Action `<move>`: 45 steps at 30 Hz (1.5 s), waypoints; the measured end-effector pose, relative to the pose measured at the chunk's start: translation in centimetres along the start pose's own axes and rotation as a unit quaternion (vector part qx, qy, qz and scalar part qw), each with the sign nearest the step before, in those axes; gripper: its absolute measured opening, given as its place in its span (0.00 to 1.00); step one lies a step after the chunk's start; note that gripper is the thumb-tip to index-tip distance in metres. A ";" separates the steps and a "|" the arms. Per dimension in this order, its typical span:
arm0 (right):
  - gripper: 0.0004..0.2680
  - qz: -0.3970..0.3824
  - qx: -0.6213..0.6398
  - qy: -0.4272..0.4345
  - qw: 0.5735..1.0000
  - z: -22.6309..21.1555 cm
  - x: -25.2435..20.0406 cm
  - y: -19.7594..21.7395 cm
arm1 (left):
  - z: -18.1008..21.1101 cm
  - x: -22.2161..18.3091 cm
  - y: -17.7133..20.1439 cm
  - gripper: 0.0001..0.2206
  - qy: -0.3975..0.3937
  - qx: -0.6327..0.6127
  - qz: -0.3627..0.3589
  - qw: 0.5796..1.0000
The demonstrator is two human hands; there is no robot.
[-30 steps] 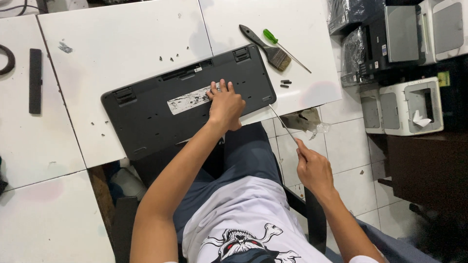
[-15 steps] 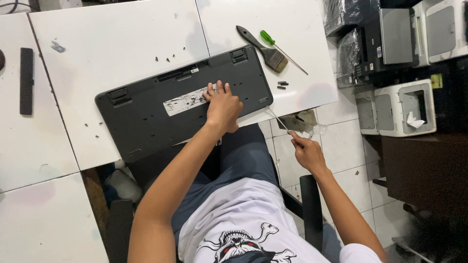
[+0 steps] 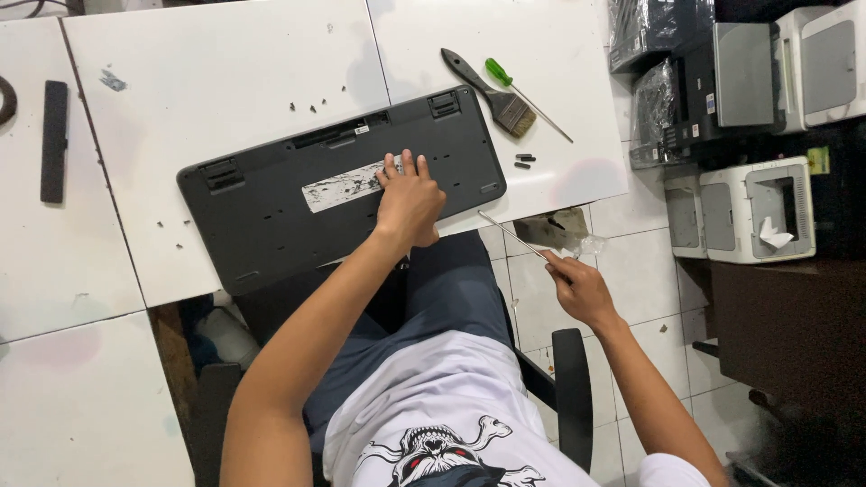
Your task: Disassembling a computer keyboard by removing screws and prying open the plastic casing to access internal components.
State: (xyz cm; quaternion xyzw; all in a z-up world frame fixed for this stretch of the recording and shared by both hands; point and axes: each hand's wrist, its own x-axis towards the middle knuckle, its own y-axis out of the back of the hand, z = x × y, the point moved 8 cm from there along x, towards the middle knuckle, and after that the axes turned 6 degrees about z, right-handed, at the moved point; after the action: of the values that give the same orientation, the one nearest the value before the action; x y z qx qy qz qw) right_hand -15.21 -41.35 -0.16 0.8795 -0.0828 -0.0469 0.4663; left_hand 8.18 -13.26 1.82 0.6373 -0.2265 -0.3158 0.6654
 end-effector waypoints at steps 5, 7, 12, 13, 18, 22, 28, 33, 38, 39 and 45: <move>0.14 -0.035 0.000 -0.025 0.999 -5.6 -0.7 1.7 | -1.8 -1.0 1.7 0.38 -0.025 -0.005 0.015 1.000; 0.14 -0.047 -0.006 -0.026 0.999 -10.1 -1.1 2.0 | -2.4 -0.7 1.3 0.39 -0.034 -0.014 0.024 0.999; 0.15 -0.082 -0.030 -0.050 0.995 -16.9 -2.6 0.7 | -3.3 1.4 -4.2 0.34 -0.052 -0.036 0.030 0.998; 0.15 -0.084 -0.029 -0.048 0.995 -17.4 -2.4 0.6 | -3.9 1.3 -4.3 0.34 -0.050 -0.036 0.029 0.998; 0.14 -0.073 -0.059 -0.067 0.993 -18.8 -1.7 1.5 | -5.1 -1.1 -0.6 0.31 -0.051 -0.078 0.021 0.995; 0.15 -0.085 -0.073 -0.075 0.991 -20.4 -1.3 2.3 | -6.2 -2.2 0.6 0.31 -0.048 -0.103 0.020 0.993; 0.14 -0.092 -0.111 -0.050 0.988 -21.6 -1.0 2.2 | -7.2 -3.4 1.6 0.27 -0.042 -0.113 0.023 0.992; 0.15 -0.095 -0.142 -0.045 0.984 -22.8 -1.0 2.3 | -7.4 -4.1 1.8 0.25 -0.048 -0.117 0.037 0.991; 0.17 -0.098 -0.133 -0.024 0.986 -22.4 -1.7 0.9 | -8.3 -4.9 0.9 0.31 -0.034 -0.062 0.117 0.991; 0.18 -0.104 -0.118 -0.027 0.987 -22.2 -1.9 0.5 | -9.1 -5.2 0.6 0.37 -0.002 -0.054 0.142 0.988; 0.19 -0.078 -0.019 -0.007 0.997 -20.7 -4.1 -3.5 | -10.0 -5.8 -1.2 0.35 0.019 -0.070 0.161 0.984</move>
State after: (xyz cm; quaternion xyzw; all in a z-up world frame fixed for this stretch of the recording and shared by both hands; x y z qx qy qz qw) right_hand -15.58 -21.80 8.57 0.8739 -0.0162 -0.0914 0.4772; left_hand 10.98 -2.12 0.35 0.5505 -0.2907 -0.2069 0.7547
